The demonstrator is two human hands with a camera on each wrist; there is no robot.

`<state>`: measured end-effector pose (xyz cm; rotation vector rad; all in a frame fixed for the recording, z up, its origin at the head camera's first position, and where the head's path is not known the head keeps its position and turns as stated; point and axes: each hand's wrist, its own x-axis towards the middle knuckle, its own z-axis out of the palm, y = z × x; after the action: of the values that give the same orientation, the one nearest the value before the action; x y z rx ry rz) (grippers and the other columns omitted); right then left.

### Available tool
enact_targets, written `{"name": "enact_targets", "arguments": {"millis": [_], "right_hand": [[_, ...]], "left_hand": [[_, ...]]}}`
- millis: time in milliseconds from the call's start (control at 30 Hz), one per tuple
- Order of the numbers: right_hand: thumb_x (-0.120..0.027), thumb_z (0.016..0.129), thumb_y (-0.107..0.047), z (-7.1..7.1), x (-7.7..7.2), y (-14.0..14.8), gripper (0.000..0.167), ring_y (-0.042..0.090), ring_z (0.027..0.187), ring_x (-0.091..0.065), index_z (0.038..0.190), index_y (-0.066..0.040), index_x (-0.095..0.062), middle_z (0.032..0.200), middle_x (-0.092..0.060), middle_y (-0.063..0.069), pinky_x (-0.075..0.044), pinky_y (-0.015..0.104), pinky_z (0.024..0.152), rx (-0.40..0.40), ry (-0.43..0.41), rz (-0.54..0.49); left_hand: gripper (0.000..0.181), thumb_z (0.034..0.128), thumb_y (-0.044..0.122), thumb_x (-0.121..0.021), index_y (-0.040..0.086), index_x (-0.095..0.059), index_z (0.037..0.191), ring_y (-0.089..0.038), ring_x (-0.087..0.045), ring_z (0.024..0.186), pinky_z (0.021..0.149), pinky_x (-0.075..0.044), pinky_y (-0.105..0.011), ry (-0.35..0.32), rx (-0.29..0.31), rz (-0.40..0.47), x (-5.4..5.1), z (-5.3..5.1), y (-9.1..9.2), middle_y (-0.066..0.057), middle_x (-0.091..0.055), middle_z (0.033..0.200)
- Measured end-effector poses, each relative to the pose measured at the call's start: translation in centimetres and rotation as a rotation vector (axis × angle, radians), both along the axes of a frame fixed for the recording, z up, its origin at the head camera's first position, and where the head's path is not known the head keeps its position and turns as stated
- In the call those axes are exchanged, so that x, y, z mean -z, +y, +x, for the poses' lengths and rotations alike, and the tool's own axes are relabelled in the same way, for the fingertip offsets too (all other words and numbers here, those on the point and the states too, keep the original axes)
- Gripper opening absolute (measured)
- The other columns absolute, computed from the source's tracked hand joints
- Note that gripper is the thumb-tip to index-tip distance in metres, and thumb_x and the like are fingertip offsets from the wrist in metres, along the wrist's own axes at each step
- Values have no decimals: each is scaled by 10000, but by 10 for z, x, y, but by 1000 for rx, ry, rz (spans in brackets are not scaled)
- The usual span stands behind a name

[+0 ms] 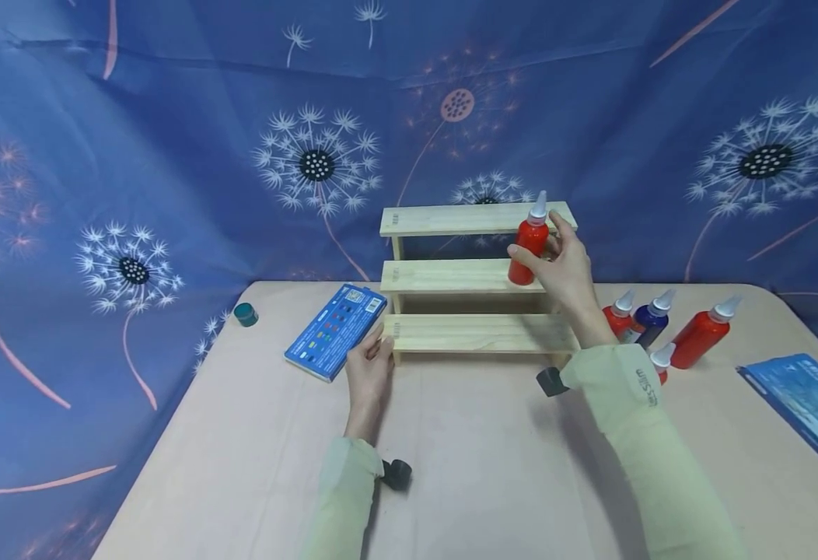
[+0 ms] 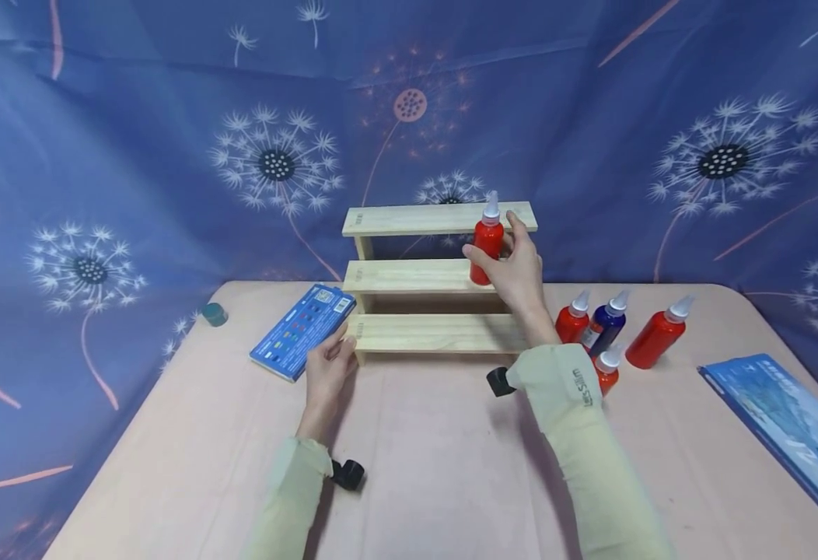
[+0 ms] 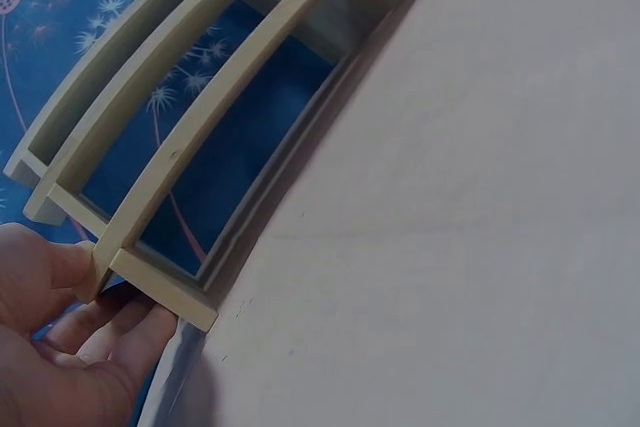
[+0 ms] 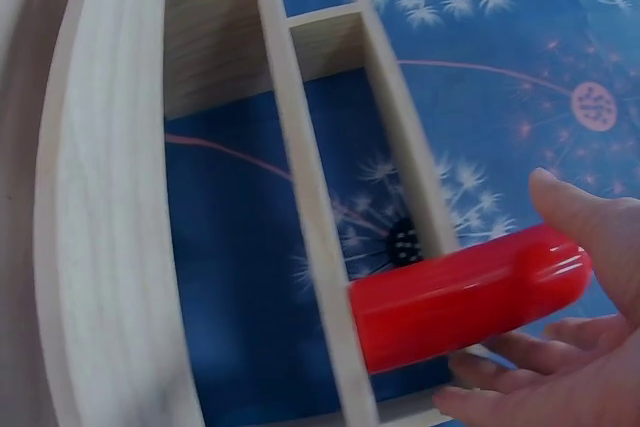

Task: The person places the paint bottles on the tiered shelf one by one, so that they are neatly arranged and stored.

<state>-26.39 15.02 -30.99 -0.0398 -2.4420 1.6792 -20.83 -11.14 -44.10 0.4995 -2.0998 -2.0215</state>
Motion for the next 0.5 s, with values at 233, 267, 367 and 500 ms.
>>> {"name": "enact_targets", "arguments": {"millis": [233,267,367,500], "right_hand": [[-681,916,-355,21,-13,7,915,307,1435,-319,1583,-178,-80,1557,-347,136,-299,513,1178,-19,13,-4],[-677,917,-364,25,-15,9,910,304,1440,-309,1583,-186,-83,1563,-338,133,-299,512,1177,-23,9,-4],[-664,916,-401,37,-20,13,896,301,1450,-286,1582,-226,-91,1580,-305,114,-305,510,1173,-25,-8,8],[-657,908,-448,53,-27,19,913,307,1452,-280,1581,-250,-73,1593,-276,106,-309,521,1170,-28,-17,28]], "left_hand": [[393,965,90,-604,73,-565,1356,-266,-659,1095,856,-592,-275,-11,7,36,1,1,0,-181,-658,1222],[395,966,88,-602,72,-563,1358,-267,-659,1094,857,-592,-278,-10,10,40,1,1,0,-183,-658,1219],[397,967,88,-601,70,-560,1361,-265,-660,1092,857,-591,-285,-4,16,49,0,2,0,-182,-661,1217],[398,970,74,-590,64,-554,1366,-274,-658,1096,859,-590,-300,4,19,57,0,3,0,-194,-653,1229]]}}
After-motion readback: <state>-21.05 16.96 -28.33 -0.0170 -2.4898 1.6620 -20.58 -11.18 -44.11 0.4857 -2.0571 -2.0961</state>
